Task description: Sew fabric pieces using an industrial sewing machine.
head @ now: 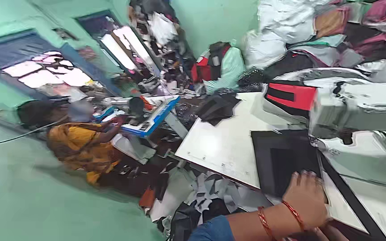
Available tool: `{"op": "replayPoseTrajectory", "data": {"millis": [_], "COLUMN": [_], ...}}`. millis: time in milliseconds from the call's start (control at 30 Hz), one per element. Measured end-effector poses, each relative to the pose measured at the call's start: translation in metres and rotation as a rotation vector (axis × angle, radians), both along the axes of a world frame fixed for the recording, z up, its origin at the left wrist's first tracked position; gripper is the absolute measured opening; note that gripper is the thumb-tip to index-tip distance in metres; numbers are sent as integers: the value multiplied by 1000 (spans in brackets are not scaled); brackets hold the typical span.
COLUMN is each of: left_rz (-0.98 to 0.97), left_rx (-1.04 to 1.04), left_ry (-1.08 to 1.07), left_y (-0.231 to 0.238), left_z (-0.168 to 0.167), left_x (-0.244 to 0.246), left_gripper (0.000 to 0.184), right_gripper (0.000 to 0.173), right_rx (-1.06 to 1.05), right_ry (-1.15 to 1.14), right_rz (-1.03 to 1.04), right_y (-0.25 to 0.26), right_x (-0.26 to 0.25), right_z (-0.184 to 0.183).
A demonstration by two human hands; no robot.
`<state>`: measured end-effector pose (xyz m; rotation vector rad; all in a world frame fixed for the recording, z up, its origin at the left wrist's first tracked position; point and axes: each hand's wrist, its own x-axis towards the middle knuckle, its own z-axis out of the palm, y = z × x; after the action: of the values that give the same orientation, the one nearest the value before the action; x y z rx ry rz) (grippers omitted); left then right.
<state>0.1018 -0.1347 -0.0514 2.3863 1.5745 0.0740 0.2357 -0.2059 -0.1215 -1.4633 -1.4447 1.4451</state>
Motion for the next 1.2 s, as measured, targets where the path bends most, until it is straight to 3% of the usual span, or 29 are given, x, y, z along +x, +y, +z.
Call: {"op": "replayPoseTrajectory", "data": {"millis": [67,133,400,567,733,1033,1200], "left_rz": [-3,0,-21,15,-27,-31,55], "left_rx": [8,72,-60,-242,-51,3,-246], "left_ry": [8,-28,89,213,224,203,180], "left_y": [-4,-4,3,11,6,4,8], "left_z": [3,-2,17,32,27,21,38], "left_x": [1,0,-1,9,12,13,17], "left_gripper": [60,56,60,65,49,48,64], "right_gripper": [37,21,13,8,6,7,7], "right_rx": [-83,-121,-143,-241,-222,-208,-174], "right_ry": [30,186,658,557,502,506,431], "right_rz": [-96,-107,-98,26,100,133,84], "right_y": [-6,-4,1,1,7,8,3], "right_x": [-2,-5,-11,-14,-13,-11,-8], "right_z": [16,14,5,10,11,6,26]}}
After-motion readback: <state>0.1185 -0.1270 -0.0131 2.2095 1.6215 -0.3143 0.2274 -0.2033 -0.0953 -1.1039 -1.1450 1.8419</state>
